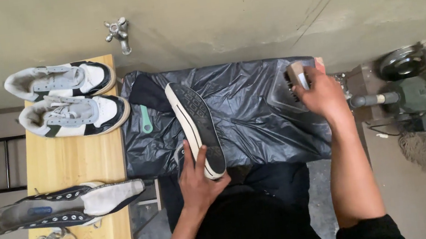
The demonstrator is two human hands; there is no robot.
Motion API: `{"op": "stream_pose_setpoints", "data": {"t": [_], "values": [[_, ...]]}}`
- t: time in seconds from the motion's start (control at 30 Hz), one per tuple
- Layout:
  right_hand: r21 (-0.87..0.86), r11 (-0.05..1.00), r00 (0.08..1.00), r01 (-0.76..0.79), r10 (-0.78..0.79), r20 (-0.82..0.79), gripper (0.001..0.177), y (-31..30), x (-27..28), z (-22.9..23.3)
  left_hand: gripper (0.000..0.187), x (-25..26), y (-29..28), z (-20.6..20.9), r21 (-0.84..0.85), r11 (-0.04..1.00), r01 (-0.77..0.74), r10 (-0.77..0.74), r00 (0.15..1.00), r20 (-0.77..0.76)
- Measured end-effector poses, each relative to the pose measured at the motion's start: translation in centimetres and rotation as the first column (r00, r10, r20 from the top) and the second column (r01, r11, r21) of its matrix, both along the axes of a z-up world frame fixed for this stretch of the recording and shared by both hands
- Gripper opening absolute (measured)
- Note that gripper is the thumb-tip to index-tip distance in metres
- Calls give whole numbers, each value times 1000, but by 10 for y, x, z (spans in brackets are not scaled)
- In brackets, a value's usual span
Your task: The person scrubs a black high-top sneaker with a small rectangular block, working the upper, side, and sole. The person rotates the shoe to reach different areas and continues scrubbing the sole pattern. Other shoes and a brush are visible on the table but not handled.
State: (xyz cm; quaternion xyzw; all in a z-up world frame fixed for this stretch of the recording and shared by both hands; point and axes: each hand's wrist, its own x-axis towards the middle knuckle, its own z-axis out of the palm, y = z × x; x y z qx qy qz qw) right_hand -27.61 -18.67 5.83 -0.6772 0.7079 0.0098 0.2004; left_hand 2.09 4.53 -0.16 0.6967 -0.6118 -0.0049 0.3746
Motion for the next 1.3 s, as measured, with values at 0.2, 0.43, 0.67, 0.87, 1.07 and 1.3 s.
{"op": "stream_pose_setpoints", "data": {"t": [0.2, 0.43, 0.67, 0.87, 1.07, 1.3], "values": [[29, 999, 999, -42, 43, -32, 62, -26, -8, -57, 92, 22, -12, 56, -81, 997, 12, -42, 925, -377], [140, 990, 1000, 20, -17, -21, 61, -9, 30, -12, 96, 38, -3, 82, -209, 976, 56, -169, 803, -572], [117, 993, 998, -10, 18, -66, 60, -15, 24, -32, 98, 40, 10, 61, -265, 953, 146, -294, 653, -698], [36, 999, 996, -27, 30, -84, 57, 3, 41, 6, 97, 45, 17, 37, -284, 937, 205, -350, 564, -747], [-191, 981, 999, 30, -21, 48, 65, 39, 44, 50, 100, 47, 31, 24, -248, 952, 180, -305, 631, -713], [-451, 801, 867, -395, 487, 104, 57, 92, 113, 26, 120, 42, 50, -17, -36, 999, 26, -43, 758, -650]]}}
